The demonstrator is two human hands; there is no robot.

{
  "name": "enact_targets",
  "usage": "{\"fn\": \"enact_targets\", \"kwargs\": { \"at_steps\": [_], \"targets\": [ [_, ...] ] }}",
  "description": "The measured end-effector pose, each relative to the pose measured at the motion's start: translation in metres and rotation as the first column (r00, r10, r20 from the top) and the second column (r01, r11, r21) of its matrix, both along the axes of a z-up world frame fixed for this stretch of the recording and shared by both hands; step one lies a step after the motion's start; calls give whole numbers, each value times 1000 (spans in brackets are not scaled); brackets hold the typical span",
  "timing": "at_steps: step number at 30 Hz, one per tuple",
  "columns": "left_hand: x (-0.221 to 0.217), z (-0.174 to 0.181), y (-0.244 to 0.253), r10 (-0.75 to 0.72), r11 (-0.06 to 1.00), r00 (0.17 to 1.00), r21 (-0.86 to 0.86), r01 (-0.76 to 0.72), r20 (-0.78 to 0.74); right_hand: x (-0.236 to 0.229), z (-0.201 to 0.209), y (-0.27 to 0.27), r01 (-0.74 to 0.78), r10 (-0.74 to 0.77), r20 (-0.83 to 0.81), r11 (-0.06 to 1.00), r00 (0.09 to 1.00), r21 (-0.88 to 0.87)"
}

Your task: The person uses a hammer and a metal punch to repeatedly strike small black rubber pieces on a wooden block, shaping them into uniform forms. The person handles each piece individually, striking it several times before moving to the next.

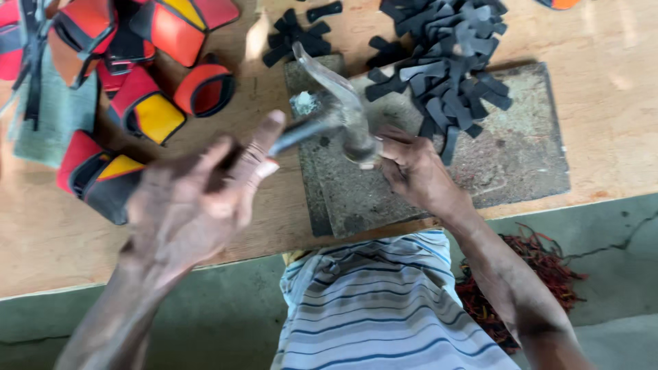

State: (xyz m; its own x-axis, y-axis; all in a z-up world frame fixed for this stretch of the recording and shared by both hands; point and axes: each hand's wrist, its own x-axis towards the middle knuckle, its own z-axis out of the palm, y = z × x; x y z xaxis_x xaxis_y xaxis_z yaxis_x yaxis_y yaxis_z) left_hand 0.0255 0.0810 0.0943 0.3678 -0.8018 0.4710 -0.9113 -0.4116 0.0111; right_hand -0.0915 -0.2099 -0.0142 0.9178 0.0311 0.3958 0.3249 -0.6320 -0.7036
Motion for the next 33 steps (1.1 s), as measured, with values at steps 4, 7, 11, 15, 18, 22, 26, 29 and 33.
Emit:
{"fn": "enact_targets", "kwargs": {
  "at_steps": [4,7,11,15,18,22,26,29,33],
  "targets": [
    [8,-17,-14,54,985,972,-146,-89,-230,-8,-2,-6,26,-10,-128,992,992,122],
    [28,-47,-49,2,951,910,-280,-130,-416,6,-3,-9,5,20,-114,976,993,218],
    [25,-94,-88,-329,796,853,-604,20,-406,1,-7,-10,84,21,-196,856,980,510],
    [17,-101,-101,71,948,918,-260,-184,-391,0,-2,-8,120,-18,-226,887,974,445],
    [5,-94,-106,39,952,971,-287,-108,-236,1,3,-6,83,-45,-153,964,987,252],
    [-18,-97,-117,-107,986,870,-162,32,-481,2,7,-8,47,-26,-97,975,995,217],
    [-26,-109,-123,-108,982,821,-188,1,-561,-1,3,-10,84,-17,-197,939,980,334],
    [-25,-110,-124,-84,974,808,-220,-58,-584,1,-1,-13,99,-52,-158,947,986,305],
    [-24,-105,-127,-60,982,807,-181,-58,-587,1,-5,-15,107,-84,-117,974,990,201]
  ]
}}
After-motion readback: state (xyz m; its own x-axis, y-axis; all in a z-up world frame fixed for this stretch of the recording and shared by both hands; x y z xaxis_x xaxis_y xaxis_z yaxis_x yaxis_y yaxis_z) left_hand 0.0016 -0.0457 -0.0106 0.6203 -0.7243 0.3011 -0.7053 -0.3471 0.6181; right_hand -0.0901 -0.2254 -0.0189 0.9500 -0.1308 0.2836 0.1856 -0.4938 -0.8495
